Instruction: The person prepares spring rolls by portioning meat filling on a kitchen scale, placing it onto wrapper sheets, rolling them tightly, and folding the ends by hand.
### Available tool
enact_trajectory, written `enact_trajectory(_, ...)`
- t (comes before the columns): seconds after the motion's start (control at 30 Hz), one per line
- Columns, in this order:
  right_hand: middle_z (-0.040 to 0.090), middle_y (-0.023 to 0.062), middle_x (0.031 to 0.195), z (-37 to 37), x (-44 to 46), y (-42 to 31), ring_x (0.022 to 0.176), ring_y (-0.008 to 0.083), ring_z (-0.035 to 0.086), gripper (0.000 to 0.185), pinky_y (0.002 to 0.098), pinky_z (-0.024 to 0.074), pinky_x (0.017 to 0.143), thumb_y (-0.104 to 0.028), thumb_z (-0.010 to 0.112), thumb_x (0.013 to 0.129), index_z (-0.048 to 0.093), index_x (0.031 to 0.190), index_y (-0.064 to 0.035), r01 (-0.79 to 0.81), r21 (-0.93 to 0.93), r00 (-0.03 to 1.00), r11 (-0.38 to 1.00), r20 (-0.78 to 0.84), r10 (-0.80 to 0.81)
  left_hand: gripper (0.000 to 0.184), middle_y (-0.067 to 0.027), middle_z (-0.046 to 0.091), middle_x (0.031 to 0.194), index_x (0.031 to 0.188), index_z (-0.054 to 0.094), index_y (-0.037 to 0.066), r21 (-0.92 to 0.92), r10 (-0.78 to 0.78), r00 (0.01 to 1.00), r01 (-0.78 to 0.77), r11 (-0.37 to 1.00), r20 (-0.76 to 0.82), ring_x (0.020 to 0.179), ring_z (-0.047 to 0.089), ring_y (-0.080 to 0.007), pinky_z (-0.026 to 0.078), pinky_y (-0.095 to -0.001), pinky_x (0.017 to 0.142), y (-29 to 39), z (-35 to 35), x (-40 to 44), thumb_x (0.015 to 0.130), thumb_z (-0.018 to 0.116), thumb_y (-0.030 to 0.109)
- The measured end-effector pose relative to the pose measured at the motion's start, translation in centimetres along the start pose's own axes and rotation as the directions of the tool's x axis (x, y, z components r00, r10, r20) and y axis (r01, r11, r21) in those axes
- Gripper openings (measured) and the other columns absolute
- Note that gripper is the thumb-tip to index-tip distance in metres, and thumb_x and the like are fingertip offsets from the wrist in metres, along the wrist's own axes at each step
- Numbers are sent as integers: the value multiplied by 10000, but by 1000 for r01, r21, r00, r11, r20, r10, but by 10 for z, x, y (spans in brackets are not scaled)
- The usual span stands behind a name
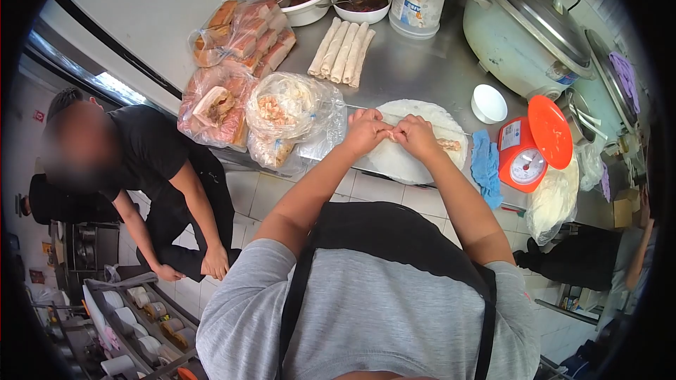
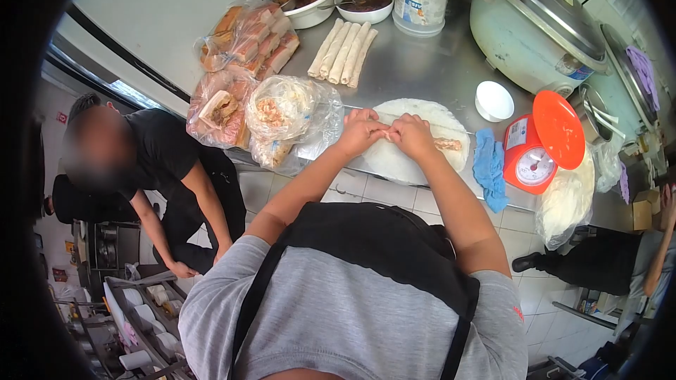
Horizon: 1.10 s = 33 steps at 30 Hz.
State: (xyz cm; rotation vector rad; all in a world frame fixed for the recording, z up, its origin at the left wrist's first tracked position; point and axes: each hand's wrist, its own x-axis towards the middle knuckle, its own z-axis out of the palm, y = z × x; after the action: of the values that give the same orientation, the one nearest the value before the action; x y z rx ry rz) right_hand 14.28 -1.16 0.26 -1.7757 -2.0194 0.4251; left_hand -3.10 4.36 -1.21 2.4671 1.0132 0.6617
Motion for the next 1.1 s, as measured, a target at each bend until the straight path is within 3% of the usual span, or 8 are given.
enact_trajectory(0.13, 561, 40, 940, -6, -7, -15, 925, 244, 500, 181, 407, 363, 823, -270, 657, 707, 634, 831, -139, -67, 9, 990, 998, -127, 68, 270, -24, 481, 1051, 957, 684, 244, 53, 17, 999, -16, 998, -27, 1008, 380, -235, 263, -398, 869, -2, -3, -4, 694, 695, 308)
enact_trajectory(0.23, 557, 51, 971, -1, -6, -20, 953, 239, 491, 249, 411, 360, 827, -292, 662, 695, 646, 889, -136, -42, -118, 997, 992, -68, 34, 276, -27, 477, 1062, 966, 684, 248, 56, 3, 1000, -2, 998, -9, 1018, 370, -235, 256, -397, 875, -3, -1, -5, 694, 696, 299)
enact_trajectory(0.43, 555, 46, 972, -2, -3, -13, 976, 234, 482, 302, 401, 348, 839, -314, 675, 687, 651, 941, -153, -20, -141, 1000, 990, 7, 21, 273, -25, 476, 1071, 966, 688, 250, 50, -3, 999, 1, 999, 33, 1014, 367, -235, 244, -391, 874, -6, -4, -4, 696, 696, 290)
enact_trajectory(0.53, 563, 18, 898, -8, -12, -19, 947, 222, 493, 247, 395, 345, 832, -255, 673, 697, 654, 922, -155, -20, -130, 992, 991, -124, 4, 277, -24, 477, 1070, 970, 687, 256, 52, -3, 1000, 2, 999, 29, 1014, 365, -233, 244, -387, 872, -9, -3, -4, 695, 698, 286)
enact_trajectory(0.63, 557, 38, 977, -1, -6, -9, 994, 232, 476, 322, 401, 335, 850, -293, 678, 689, 644, 978, -156, -60, -140, 998, 988, 28, 65, 287, -26, 474, 1072, 977, 685, 257, 52, -12, 999, 10, 999, 32, 1019, 362, -233, 242, -384, 876, -7, -2, -4, 692, 700, 281)
enact_trajectory(0.73, 553, 43, 988, -6, -7, -7, 1002, 236, 473, 349, 402, 340, 848, -300, 686, 682, 641, 995, -153, -33, -141, 997, 989, 63, 42, 294, -30, 469, 1080, 981, 683, 254, 49, -14, 999, 12, 999, 42, 1029, 359, -233, 242, -384, 880, -8, -3, -5, 688, 703, 281)
enact_trajectory(0.83, 552, 38, 931, -16, -16, -12, 968, 232, 483, 305, 385, 342, 839, -257, 687, 683, 644, 962, -143, -50, -49, 995, 998, -89, 46, 284, -34, 467, 1090, 971, 686, 252, 38, -4, 1000, 4, 999, 4, 1039, 359, -233, 244, -384, 879, -2, -7, -7, 690, 701, 286)
enact_trajectory(1.1, 543, 51, 961, -12, -10, 0, 984, 241, 477, 363, 393, 342, 846, -290, 692, 674, 629, 991, -127, -83, -110, 994, 990, 59, 89, 353, -21, 495, 1044, 1027, 660, 250, 43, 14, 999, -16, 999, 45, 1014, 387, -232, 249, -386, 886, 7, 7, 1, 684, 702, 320)
